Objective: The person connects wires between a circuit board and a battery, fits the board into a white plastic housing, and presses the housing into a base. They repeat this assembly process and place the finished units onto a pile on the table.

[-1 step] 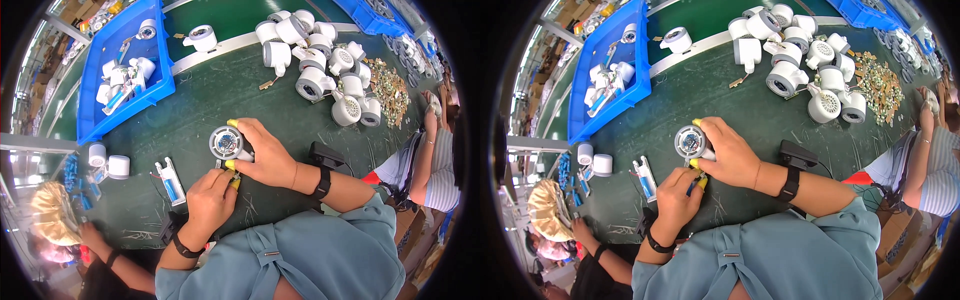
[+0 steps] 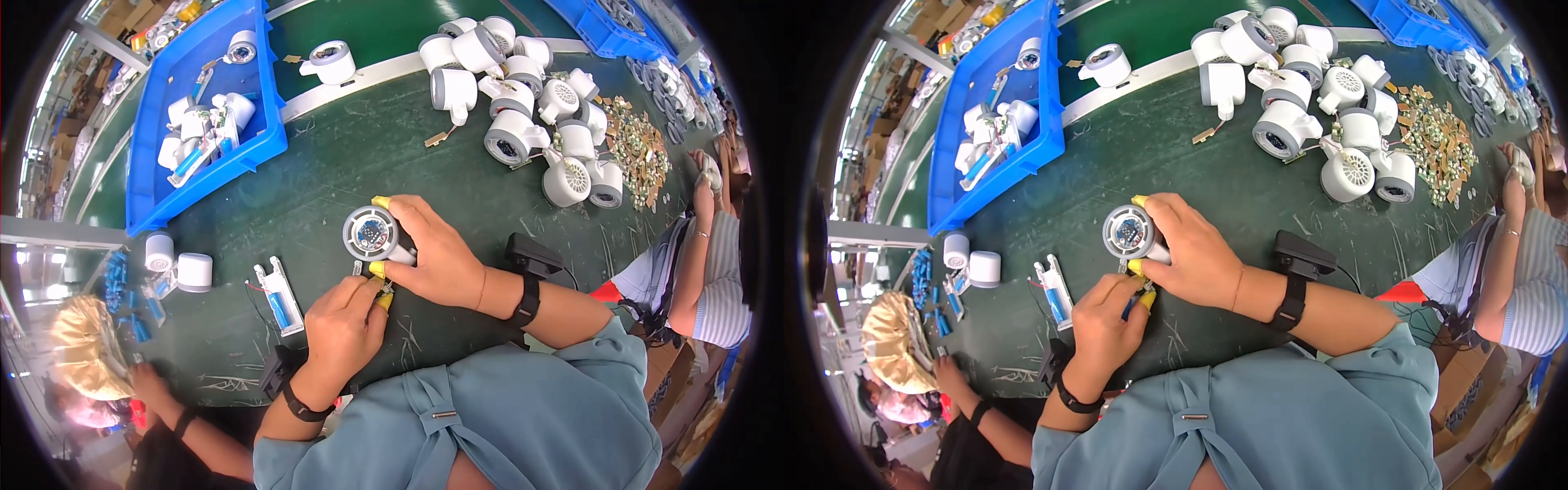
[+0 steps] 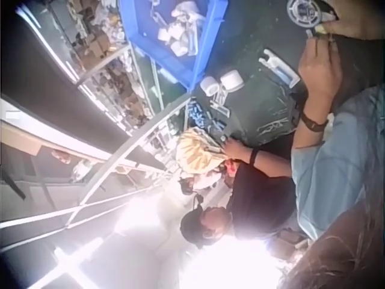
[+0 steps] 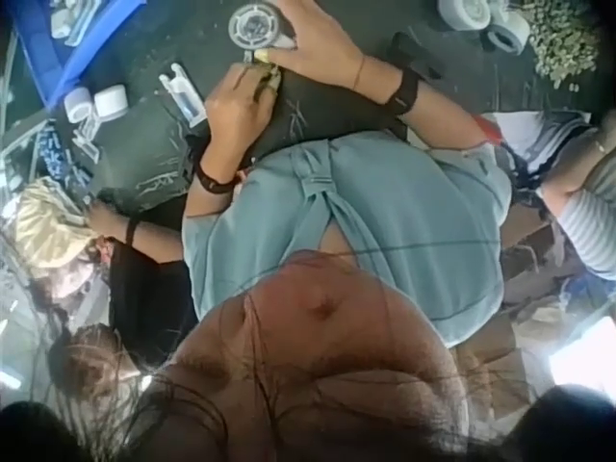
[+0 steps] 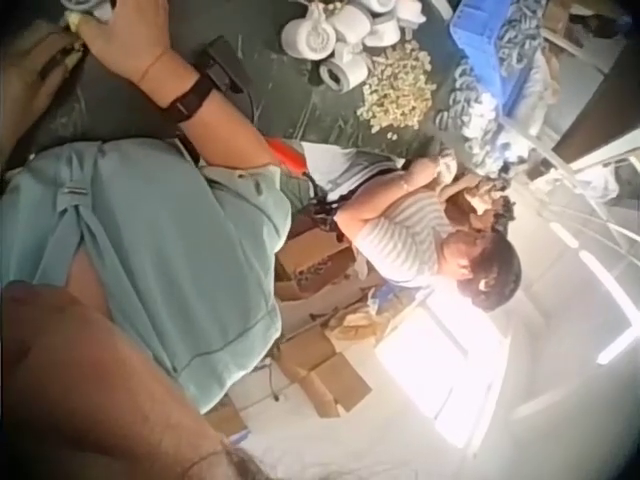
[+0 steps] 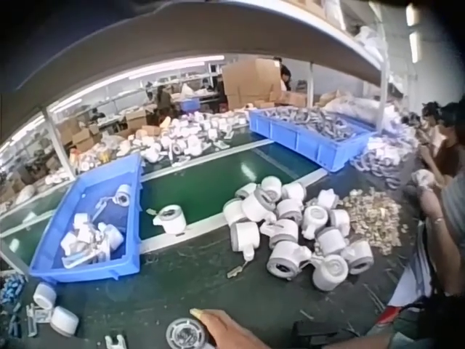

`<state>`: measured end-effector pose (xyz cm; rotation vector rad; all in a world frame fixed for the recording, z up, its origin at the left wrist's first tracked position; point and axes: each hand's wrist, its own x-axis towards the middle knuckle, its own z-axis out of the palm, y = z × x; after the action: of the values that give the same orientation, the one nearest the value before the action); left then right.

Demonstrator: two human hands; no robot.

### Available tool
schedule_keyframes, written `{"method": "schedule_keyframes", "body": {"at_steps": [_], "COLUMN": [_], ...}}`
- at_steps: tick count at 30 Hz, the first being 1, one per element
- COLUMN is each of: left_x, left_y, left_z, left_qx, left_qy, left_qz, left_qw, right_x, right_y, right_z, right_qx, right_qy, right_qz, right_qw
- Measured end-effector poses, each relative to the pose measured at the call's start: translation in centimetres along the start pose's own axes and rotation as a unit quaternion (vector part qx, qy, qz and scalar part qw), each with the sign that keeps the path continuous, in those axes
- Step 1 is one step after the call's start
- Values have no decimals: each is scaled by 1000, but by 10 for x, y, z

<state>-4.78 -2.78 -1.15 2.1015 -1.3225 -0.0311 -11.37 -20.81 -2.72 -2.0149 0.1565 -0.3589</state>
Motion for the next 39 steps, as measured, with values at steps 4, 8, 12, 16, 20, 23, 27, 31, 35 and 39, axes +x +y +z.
{"method": "schedule_keyframes", "body": {"at_steps": [4,8,12,16,20,23,27,31,35,39], "left_x": [0,2,1,-1,0,5,18,8,10,2], "left_y": [-2,0,0,-2,-3,-10,-13,-33,-75,-155], "left_z": [0,-2,-3,-5,-19,-44,-91,-161,-219,-257], "left_qx": [-10,0,2,-3,7,-220,-452,-313,18,275], "left_qy": [0,-7,-12,-10,-24,-99,-33,58,187,194], "left_qz": [-3,-10,-25,-41,-66,-178,-341,-293,-390,-303], "left_qw": [1000,1000,1000,999,997,954,824,902,902,891], "right_x": [-2,-1,-1,-1,-1,-2,-3,-3,-1,2], "right_y": [-2,0,0,0,-3,15,18,16,19,13], "right_z": [1,1,1,2,1,3,3,-2,-1,-2], "right_qx": [-7,-11,-10,-20,-4,93,141,119,89,77], "right_qy": [11,16,18,21,25,46,55,52,56,60], "right_qz": [11,1,-3,-13,-25,-46,5,-2,0,-12], "right_qw": [1000,1000,1000,999,999,994,989,992,994,995]}}
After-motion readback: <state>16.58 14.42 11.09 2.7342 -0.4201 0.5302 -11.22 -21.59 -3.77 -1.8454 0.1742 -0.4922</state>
